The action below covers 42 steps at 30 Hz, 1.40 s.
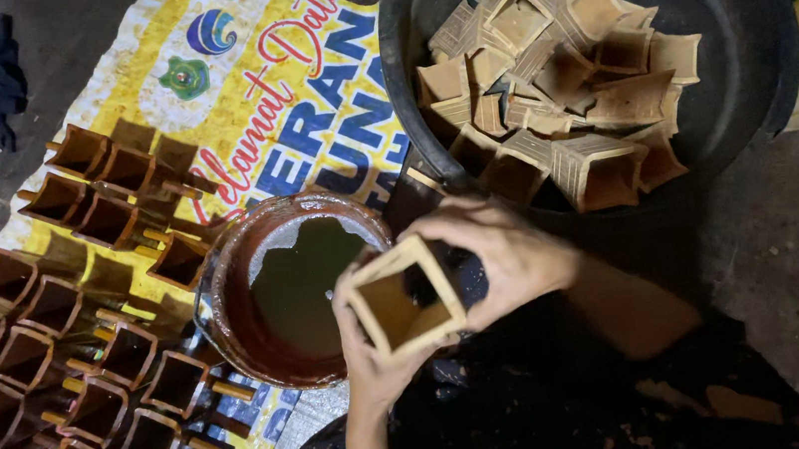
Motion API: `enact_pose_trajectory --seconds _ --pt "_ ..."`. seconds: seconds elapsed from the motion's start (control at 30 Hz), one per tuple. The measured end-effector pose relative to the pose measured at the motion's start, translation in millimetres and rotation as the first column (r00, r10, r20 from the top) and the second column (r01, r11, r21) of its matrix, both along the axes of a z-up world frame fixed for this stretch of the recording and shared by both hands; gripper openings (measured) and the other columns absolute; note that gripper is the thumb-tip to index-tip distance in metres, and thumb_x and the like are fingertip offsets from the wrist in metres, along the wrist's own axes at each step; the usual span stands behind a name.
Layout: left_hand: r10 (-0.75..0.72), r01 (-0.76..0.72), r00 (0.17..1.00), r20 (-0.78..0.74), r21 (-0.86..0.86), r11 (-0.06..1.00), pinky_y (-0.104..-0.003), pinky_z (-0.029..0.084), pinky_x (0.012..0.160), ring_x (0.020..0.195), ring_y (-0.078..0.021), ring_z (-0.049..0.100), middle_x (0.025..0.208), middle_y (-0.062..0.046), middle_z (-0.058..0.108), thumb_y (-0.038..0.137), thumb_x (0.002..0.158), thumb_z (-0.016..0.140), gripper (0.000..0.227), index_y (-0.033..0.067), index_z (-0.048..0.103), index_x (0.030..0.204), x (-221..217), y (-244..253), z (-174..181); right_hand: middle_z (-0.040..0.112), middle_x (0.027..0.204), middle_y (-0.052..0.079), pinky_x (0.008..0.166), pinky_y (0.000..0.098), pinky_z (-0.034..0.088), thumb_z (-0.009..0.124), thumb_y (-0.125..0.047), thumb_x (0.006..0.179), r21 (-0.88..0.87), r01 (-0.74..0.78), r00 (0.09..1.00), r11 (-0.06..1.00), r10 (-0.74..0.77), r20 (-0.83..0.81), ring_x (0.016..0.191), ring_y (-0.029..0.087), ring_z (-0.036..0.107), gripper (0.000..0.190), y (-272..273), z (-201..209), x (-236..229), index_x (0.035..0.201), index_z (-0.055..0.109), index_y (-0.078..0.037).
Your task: The person stains small wooden box components by dipping them into a bowl of liquid and then placing them on a yellow sheet to dry.
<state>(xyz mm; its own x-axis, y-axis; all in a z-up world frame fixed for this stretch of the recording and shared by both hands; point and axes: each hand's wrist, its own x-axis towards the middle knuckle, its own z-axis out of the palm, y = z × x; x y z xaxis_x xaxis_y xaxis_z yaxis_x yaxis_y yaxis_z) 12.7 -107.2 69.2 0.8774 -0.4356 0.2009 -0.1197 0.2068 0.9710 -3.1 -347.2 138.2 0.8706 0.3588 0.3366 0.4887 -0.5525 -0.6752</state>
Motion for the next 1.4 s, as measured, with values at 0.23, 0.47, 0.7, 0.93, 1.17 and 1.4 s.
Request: enact_pose_trajectory --seconds 0.23,0.47,0.7,0.93,1.17,1.4 --pt "0.164 -0.167 0.974 0.158 0.003 0.986 -0.056 0.044 0.128 0.148 -0.0426 0.051 0.163 -0.028 0.041 0.037 0.085 0.082 0.095 0.0018 0.031 0.157 2.3 33.4 -15.4 0.076 0.116 0.016 0.068 0.0343 0.066 0.092 -0.025 0.074 -0.277 0.455 0.875 0.847 -0.483 -0.042 0.091 0.026 0.076 0.068 -95.1 16.3 50.1 0.131 0.064 -0.001" --pt "0.389 -0.4 0.916 0.095 0.253 0.881 -0.045 0.055 0.114 0.134 -0.0328 0.064 0.145 -0.019 0.061 0.024 0.083 0.079 0.072 0.0027 0.051 0.146 -17.3 84.0 -57.3 0.074 0.12 0.027 0.085 0.059 0.055 0.092 -0.058 0.057 -0.705 0.404 0.718 0.583 -0.679 -0.151 0.109 0.051 0.07 0.113 -202.2 -59.3 100.8 0.152 0.058 -0.007" --pt "0.495 -0.479 0.868 -0.03 0.204 0.854 -0.043 0.053 0.118 0.134 -0.0351 0.066 0.142 -0.024 0.065 0.016 0.085 0.076 0.063 -0.0015 0.053 0.141 -26.5 83.3 -56.4 0.079 0.096 0.004 0.077 0.0336 0.052 0.087 -0.012 0.074 -0.357 0.314 0.842 0.88 -0.432 -0.325 0.085 0.018 0.071 0.02 -346.9 -127.7 181.2 0.093 0.083 -0.013" --pt "0.601 -0.588 0.796 -0.07 0.147 0.795 -0.038 0.054 0.112 0.128 -0.0343 0.07 0.136 -0.027 0.07 0.008 0.086 0.075 0.053 -0.0029 0.058 0.135 -22.1 75.2 -75.0 0.075 0.125 0.013 0.082 0.0481 0.045 0.057 -0.028 0.099 -0.811 0.582 0.677 -0.048 -0.524 0.517 0.11 0.036 0.059 0.031 -388.5 -184.3 285.5 0.115 0.083 -0.031" --pt "0.665 -0.642 0.742 -0.081 0.195 0.741 -0.036 0.055 0.111 0.125 -0.0312 0.072 0.13 -0.022 0.073 0.005 0.083 0.079 0.05 -0.0009 0.063 0.13 -24.0 76.6 -69.3 0.072 0.147 0.015 0.103 0.0509 0.044 0.064 -0.031 0.1 -0.973 0.226 0.593 0.056 -0.8 0.091 0.139 0.035 0.059 0.038 -395.6 -156.9 320.5 0.129 0.083 -0.016" --pt "0.705 -0.685 0.706 -0.064 0.188 0.704 -0.034 0.057 0.106 0.119 -0.028 0.074 0.126 -0.022 0.075 -0.002 0.083 0.078 0.046 -0.002 0.064 0.127 -20.6 89.6 -80.6 0.08 0.134 0.022 0.103 0.0562 0.035 0.059 -0.023 0.097 -0.949 0.297 0.754 0.101 -0.635 0.169 0.138 0.038 0.061 0.043 -406.7 -159.3 280.0 0.132 0.077 -0.04"
